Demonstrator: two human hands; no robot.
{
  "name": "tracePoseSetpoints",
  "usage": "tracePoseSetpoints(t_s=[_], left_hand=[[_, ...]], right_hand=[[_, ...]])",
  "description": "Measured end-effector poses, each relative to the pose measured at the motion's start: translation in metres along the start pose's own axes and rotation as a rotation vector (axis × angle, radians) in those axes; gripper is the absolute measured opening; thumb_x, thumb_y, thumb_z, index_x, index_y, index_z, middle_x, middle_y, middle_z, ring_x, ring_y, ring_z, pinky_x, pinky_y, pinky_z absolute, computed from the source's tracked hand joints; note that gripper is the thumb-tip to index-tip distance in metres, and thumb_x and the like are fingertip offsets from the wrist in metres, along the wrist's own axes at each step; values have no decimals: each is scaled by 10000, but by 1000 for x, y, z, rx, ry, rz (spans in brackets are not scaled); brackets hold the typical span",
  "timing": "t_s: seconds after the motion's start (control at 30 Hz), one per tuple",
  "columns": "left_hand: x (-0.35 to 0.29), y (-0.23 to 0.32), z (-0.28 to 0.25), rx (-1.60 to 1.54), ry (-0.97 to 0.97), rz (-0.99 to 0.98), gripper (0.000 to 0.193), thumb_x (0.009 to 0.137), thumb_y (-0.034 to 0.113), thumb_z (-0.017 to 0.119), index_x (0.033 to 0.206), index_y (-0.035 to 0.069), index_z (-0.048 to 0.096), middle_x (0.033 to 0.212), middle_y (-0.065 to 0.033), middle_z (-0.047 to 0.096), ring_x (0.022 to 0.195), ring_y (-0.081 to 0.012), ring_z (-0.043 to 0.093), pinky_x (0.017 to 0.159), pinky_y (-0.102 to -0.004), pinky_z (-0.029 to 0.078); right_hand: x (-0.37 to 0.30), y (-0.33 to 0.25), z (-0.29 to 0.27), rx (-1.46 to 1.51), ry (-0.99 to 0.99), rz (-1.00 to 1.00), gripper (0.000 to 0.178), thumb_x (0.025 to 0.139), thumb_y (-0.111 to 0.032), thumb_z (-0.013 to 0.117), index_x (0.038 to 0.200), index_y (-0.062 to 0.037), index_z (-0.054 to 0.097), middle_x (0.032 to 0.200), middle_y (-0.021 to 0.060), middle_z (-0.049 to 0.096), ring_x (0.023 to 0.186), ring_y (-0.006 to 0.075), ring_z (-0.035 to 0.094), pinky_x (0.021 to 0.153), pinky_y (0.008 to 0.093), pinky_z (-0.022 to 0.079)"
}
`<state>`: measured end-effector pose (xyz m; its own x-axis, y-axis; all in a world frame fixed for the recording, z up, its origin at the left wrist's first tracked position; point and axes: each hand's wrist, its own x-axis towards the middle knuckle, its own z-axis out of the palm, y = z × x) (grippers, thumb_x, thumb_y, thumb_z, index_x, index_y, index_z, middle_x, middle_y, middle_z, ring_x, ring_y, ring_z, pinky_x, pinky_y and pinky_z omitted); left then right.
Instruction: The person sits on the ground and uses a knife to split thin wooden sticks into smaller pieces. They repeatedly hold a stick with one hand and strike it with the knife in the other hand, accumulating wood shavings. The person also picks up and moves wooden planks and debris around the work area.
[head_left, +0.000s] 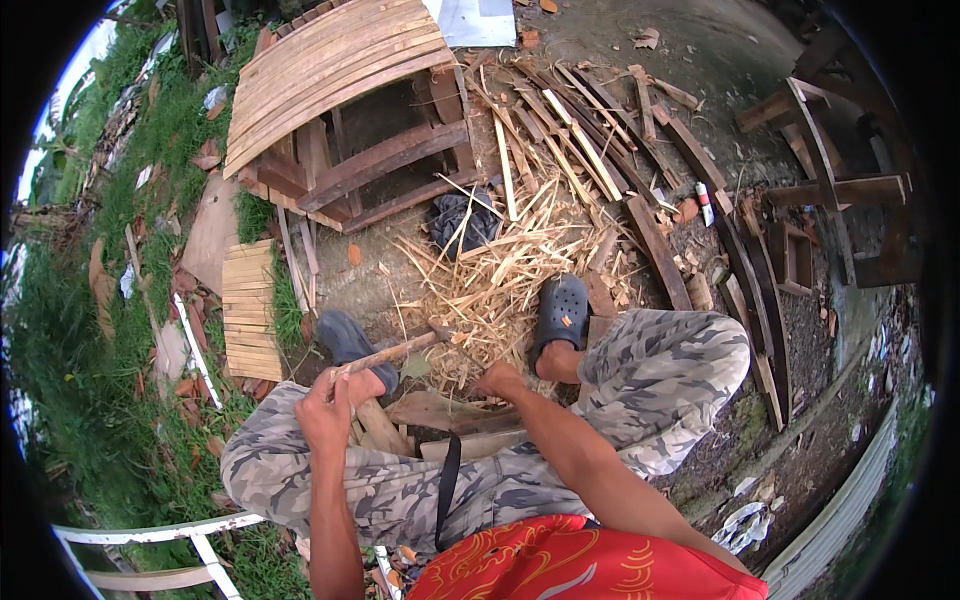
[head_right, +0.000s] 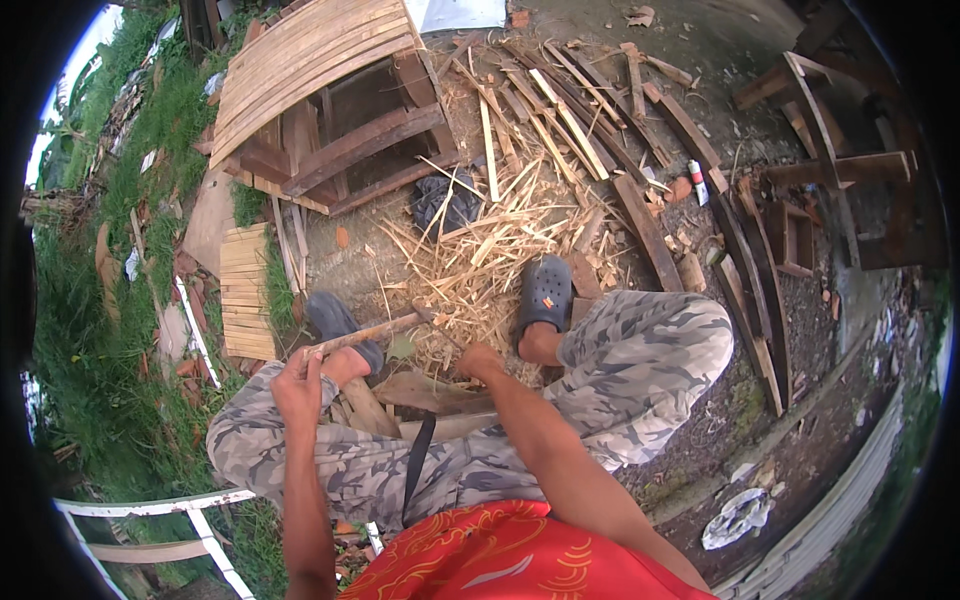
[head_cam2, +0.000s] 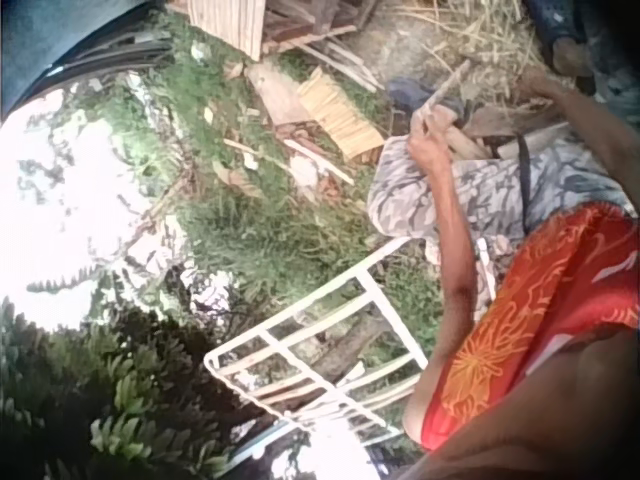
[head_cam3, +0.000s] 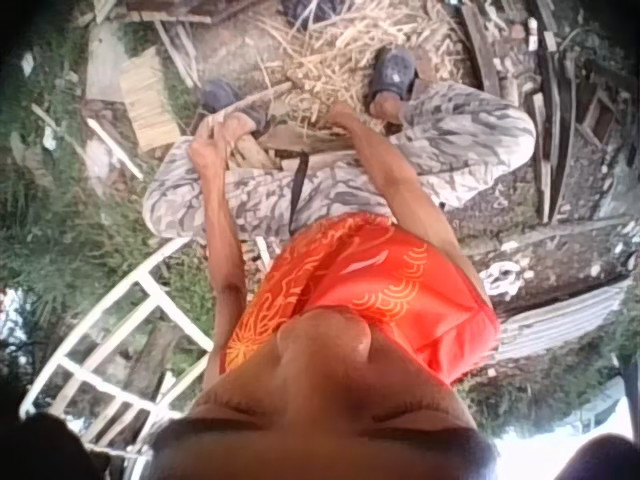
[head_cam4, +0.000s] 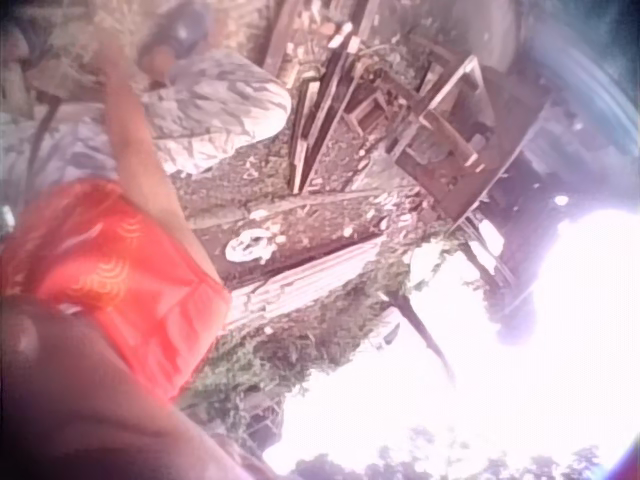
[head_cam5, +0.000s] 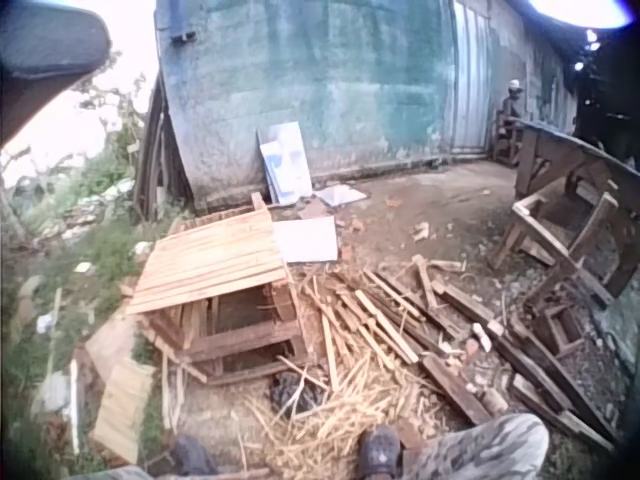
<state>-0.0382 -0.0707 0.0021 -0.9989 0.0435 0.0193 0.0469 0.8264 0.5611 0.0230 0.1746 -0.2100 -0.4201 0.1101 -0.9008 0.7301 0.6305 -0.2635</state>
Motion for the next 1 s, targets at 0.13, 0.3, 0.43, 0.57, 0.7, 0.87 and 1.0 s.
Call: tracePoseSetpoints(t_s=[0.13, 0.3, 0.43, 0.57, 0.7, 0.87, 1.0], left_hand=[[2, 1, 1, 107, 67, -48, 217, 874, 179, 673, 1023, 23, 696, 798, -222, 689, 772, -392, 699, 654, -416, 540], [1, 2, 0, -3, 81, -168, 262, 861, 190, 683, 1066, 27, 697, 816, -219, 703, 763, -366, 713, 668, -421, 545], [-1, -6, -1, -37, 61, -146, 285, 860, 192, 688, 1086, 19, 694, 835, -234, 704, 778, -360, 717, 684, -420, 548], [-5, -12, -3, 31, 65, -144, 322, 843, 223, 716, 1081, 7, 693, 856, -249, 702, 807, -383, 710, 704, -419, 549], [-10, -2, -9, 57, -13, -174, 373, 815, 267, 753, 1065, -4, 692, 863, -252, 703, 819, -393, 705, 717, -420, 550], [-6, 23, -13, 67, -83, -145, 350, 788, 291, 786, 972, 7, 695, 845, -236, 705, 780, -381, 702, 690, -416, 546], [0, 44, -17, 45, 10, -51, 297, 786, 287, 791, 881, 27, 684, 799, -200, 706, 708, -361, 695, 647, -412, 538]], right_hand=[[9, 7, 2, -55, 18, 20, 388, 751, -287, 695, 1041, -34, 736, 1101, 154, 717, 1025, 288, 700, 855, 387, 556], [13, 3, -5, 39, -64, 53, 386, 762, -285, 673, 1046, -30, 731, 1093, 169, 714, 1039, 291, 696, 848, 394, 556], [5, 1, -8, 15, 30, 37, 372, 769, -275, 661, 1034, -23, 733, 1103, 170, 712, 1053, 295, 691, 850, 394, 554], [-9, -8, -11, -33, 75, -15, 389, 764, -296, 664, 1035, -26, 734, 1096, 176, 713, 1041, 321, 690, 858, 394, 553], [-31, -27, -22, -20, 86, -184, 419, 770, -327, 640, 1015, 2, 725, 1032, 219, 710, 990, 360, 693, 846, 409, 554], [-72, -49, -22, 18, 171, -411, 459, 775, -352, 610, 907, 79, 701, 908, 304, 682, 890, 418, 689, 817, 441, 546], [-102, -43, -15, 95, 92, -512, 491, 784, -390, 608, 872, 87, 685, 819, 308, 667, 819, 436, 679, 770, 470, 540]])
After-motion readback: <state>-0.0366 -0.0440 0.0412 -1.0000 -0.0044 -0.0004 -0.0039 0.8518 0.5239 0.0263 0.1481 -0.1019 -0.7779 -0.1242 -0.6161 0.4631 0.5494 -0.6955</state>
